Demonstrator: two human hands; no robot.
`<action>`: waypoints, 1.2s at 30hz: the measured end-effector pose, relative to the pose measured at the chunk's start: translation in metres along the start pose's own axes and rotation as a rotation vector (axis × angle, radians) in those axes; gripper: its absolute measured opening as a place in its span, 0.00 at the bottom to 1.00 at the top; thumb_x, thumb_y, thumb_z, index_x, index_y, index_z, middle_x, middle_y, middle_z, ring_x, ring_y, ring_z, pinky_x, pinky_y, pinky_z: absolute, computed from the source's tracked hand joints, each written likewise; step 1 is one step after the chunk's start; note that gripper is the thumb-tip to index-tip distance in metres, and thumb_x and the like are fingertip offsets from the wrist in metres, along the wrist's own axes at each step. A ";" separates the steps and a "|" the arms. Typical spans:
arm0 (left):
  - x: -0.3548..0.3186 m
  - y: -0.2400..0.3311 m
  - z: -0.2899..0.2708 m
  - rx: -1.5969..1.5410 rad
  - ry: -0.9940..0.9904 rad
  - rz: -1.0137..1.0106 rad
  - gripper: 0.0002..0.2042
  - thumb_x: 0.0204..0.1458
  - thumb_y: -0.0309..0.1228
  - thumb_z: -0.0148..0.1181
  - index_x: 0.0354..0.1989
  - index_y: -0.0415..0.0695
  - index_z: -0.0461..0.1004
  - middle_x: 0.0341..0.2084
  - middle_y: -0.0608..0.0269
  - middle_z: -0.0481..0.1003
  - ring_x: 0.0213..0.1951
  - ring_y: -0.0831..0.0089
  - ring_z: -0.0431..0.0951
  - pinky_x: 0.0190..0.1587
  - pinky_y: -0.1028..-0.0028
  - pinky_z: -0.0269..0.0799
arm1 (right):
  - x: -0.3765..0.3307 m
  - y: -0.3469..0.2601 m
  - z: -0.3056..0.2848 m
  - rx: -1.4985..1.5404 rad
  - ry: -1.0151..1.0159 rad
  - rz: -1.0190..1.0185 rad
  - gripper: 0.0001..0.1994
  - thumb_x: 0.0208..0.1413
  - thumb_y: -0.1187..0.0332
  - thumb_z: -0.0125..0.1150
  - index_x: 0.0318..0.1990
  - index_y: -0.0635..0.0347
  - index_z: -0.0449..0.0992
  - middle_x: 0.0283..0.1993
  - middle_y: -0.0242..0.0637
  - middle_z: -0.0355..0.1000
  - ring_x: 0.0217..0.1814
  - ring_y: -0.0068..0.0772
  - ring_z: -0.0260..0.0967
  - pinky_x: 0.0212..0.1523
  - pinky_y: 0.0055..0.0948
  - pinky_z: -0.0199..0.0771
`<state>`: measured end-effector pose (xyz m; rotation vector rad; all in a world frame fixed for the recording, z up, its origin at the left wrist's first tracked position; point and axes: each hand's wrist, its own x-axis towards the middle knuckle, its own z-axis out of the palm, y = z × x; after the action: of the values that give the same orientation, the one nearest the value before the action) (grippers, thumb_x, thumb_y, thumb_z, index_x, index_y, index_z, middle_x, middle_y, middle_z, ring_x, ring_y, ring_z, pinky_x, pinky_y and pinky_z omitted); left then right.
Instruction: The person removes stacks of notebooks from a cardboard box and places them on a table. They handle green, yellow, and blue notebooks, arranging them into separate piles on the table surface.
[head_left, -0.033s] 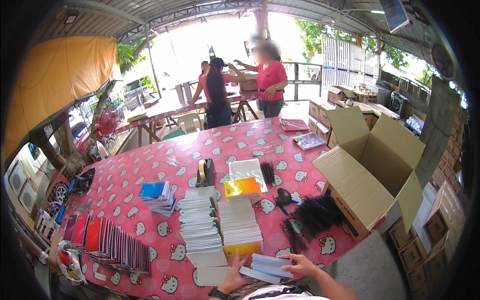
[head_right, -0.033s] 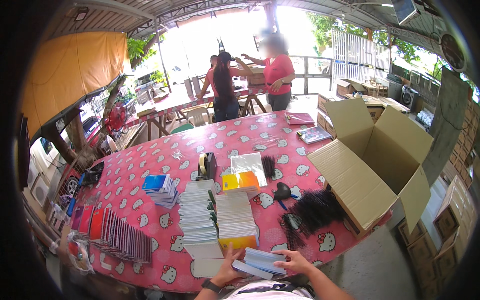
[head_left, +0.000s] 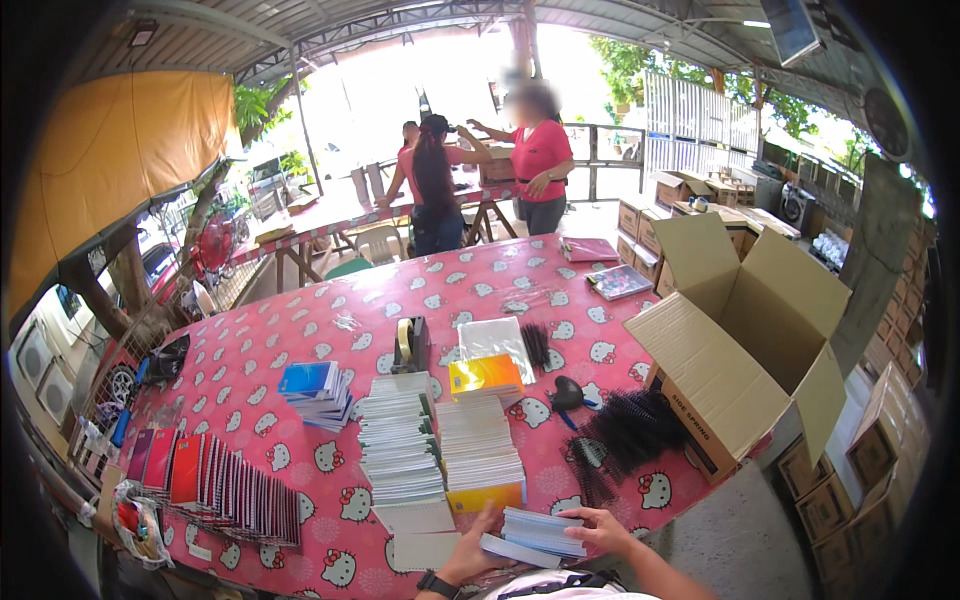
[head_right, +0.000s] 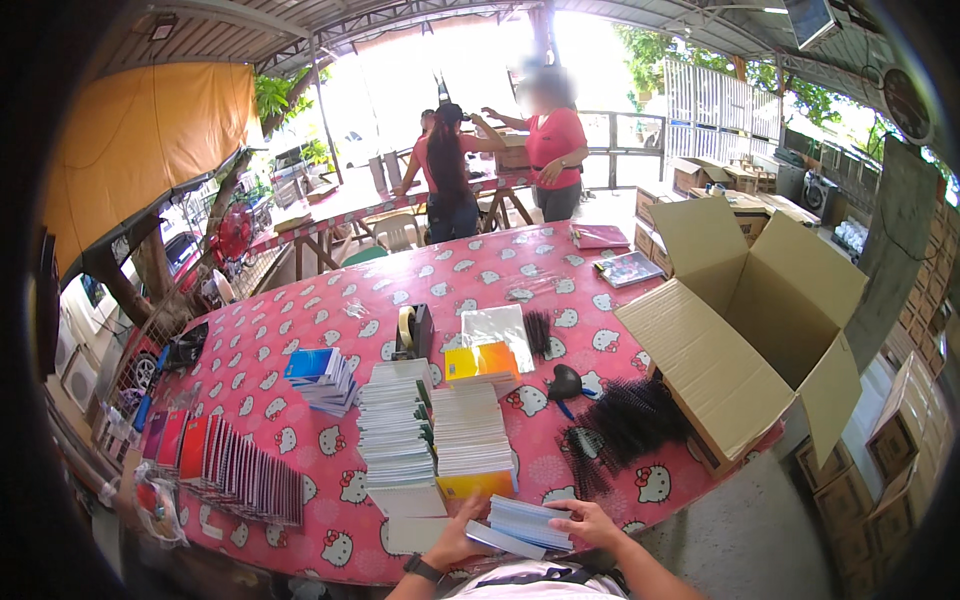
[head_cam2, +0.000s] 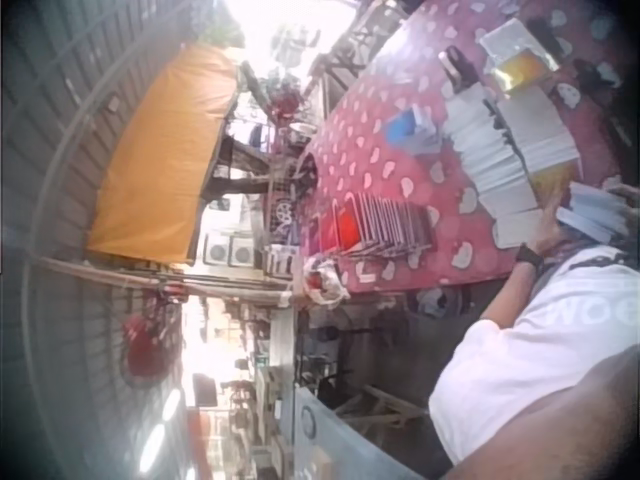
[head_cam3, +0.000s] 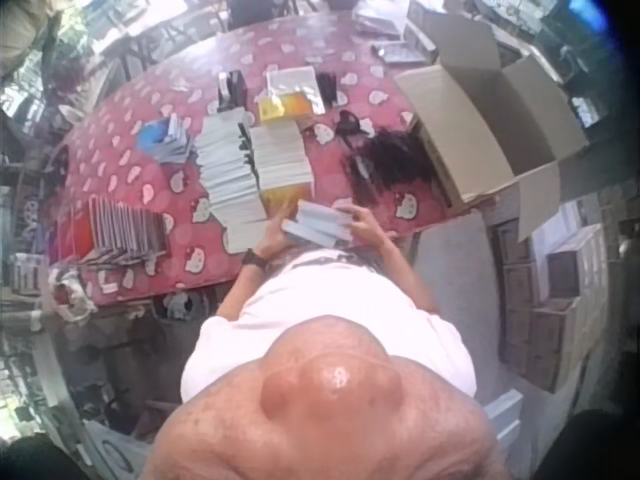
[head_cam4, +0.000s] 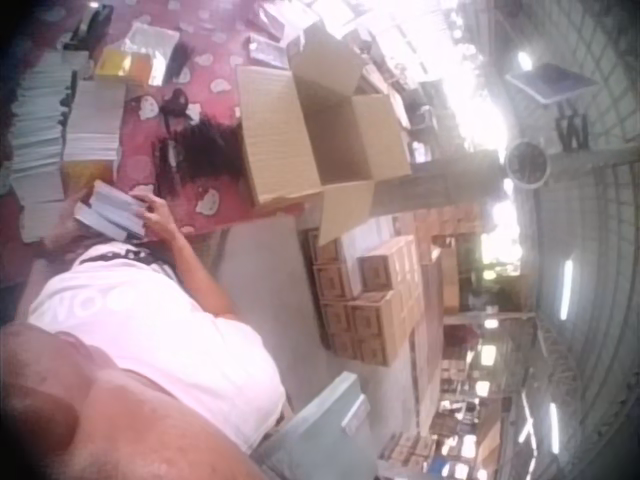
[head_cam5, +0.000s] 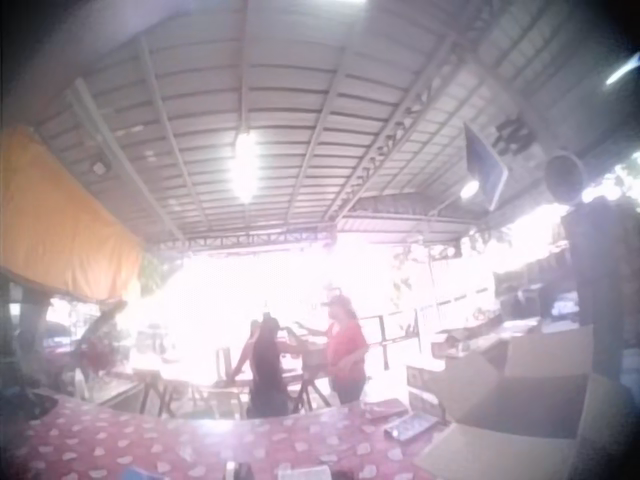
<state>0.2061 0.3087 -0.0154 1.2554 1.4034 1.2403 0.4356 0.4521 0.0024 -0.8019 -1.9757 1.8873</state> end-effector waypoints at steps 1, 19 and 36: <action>0.006 0.004 -0.002 0.102 -0.123 -0.074 0.56 0.31 0.29 0.73 0.66 0.43 0.35 0.52 0.50 0.66 0.51 0.64 0.69 0.53 0.69 0.64 | -0.001 0.011 0.003 0.135 0.068 -0.050 0.21 0.50 0.58 0.61 0.48 0.59 0.72 0.39 0.33 0.71 0.38 0.19 0.64 0.43 0.21 0.65; 0.010 0.000 0.032 -0.049 0.065 0.113 0.53 0.30 0.30 0.74 0.64 0.40 0.41 0.54 0.53 0.61 0.55 0.66 0.63 0.58 0.69 0.58 | -0.006 0.010 0.027 0.341 0.298 -0.242 0.34 0.54 0.43 0.45 0.59 0.61 0.56 0.55 0.41 0.59 0.58 0.32 0.56 0.59 0.31 0.53; -0.008 -0.021 0.038 0.113 0.033 0.079 0.63 0.30 0.40 0.73 0.63 0.39 0.21 0.59 0.43 0.51 0.61 0.50 0.53 0.63 0.61 0.44 | -0.022 0.026 0.009 -0.199 -0.078 -0.224 0.66 0.26 0.44 0.72 0.66 0.56 0.28 0.70 0.49 0.30 0.71 0.44 0.33 0.66 0.38 0.36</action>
<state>0.2417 0.3056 -0.0415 1.3850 1.4780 1.2547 0.4535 0.4316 -0.0200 -0.5354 -2.2235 1.6381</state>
